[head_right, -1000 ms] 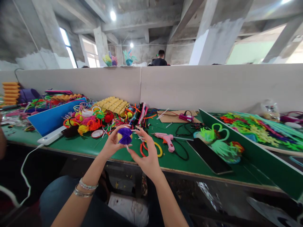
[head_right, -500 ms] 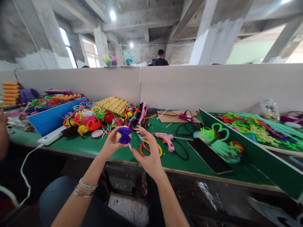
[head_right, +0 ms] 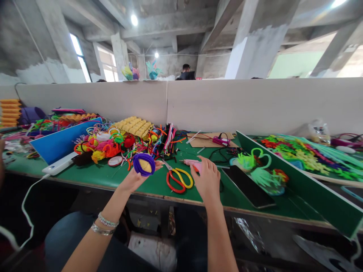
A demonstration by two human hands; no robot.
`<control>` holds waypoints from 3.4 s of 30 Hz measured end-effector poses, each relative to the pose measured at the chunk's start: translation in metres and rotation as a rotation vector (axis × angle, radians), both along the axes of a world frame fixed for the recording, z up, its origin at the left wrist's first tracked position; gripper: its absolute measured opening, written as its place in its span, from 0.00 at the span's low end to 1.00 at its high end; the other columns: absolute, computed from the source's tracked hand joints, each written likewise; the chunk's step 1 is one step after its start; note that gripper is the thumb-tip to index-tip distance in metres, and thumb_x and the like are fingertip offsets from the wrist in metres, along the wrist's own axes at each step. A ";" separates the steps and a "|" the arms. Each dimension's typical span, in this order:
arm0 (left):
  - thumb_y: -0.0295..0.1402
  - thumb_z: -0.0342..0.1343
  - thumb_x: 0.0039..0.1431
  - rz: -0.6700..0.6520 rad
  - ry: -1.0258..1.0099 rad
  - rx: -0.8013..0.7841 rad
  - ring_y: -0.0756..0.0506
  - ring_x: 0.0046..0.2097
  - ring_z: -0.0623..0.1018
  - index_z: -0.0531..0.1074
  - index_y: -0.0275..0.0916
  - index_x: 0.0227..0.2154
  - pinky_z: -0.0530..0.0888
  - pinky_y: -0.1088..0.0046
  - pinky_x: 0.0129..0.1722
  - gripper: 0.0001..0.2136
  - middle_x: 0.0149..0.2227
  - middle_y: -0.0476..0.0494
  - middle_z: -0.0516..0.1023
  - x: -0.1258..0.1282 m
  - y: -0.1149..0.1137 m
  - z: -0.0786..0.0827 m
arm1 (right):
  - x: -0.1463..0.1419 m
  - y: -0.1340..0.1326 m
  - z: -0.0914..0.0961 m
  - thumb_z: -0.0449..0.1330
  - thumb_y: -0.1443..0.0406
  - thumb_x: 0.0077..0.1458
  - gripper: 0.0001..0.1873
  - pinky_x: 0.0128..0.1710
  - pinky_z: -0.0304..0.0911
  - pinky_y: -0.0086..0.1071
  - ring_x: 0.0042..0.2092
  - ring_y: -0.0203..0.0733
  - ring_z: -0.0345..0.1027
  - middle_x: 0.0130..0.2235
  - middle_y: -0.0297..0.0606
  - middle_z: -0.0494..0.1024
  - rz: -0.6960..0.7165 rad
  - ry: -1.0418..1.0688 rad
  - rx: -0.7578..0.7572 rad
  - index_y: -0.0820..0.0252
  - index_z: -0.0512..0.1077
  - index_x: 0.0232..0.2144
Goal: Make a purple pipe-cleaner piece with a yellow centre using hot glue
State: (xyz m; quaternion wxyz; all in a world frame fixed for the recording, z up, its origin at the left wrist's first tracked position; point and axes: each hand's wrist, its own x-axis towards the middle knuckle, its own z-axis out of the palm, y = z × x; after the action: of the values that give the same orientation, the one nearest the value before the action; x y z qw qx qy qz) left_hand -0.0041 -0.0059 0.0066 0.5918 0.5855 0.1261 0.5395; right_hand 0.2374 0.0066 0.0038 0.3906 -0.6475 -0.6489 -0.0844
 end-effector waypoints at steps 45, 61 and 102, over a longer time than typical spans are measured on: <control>0.47 0.57 0.48 0.967 1.049 0.411 0.40 0.49 0.69 0.68 0.46 0.48 0.62 0.59 0.52 0.23 0.46 0.45 0.75 -0.013 0.009 0.005 | -0.021 -0.002 0.000 0.57 0.48 0.43 0.27 0.26 0.58 0.31 0.24 0.39 0.64 0.29 0.37 0.74 -0.048 0.323 0.132 0.60 0.65 0.40; 0.40 0.61 0.46 0.796 0.952 0.344 0.41 0.48 0.71 0.70 0.49 0.47 0.67 0.62 0.48 0.23 0.44 0.46 0.76 -0.017 0.002 0.016 | -0.039 -0.005 -0.009 0.51 0.48 0.52 0.27 0.29 0.62 0.30 0.32 0.41 0.70 0.42 0.47 0.74 0.051 -0.044 0.204 0.62 0.64 0.45; 0.41 0.62 0.45 0.805 0.954 0.425 0.43 0.47 0.72 0.70 0.47 0.46 0.67 0.63 0.49 0.22 0.44 0.48 0.77 -0.014 0.003 0.013 | -0.034 -0.006 -0.009 0.51 0.54 0.55 0.20 0.31 0.60 0.30 0.40 0.44 0.69 0.43 0.45 0.74 0.054 -0.106 0.199 0.61 0.65 0.45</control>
State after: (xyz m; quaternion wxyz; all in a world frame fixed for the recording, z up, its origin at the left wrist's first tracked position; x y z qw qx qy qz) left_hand -0.0179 -0.0031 0.0201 0.0945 0.7717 0.4744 0.4130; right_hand 0.2030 0.0005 -0.0050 0.4202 -0.5826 -0.6741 -0.1720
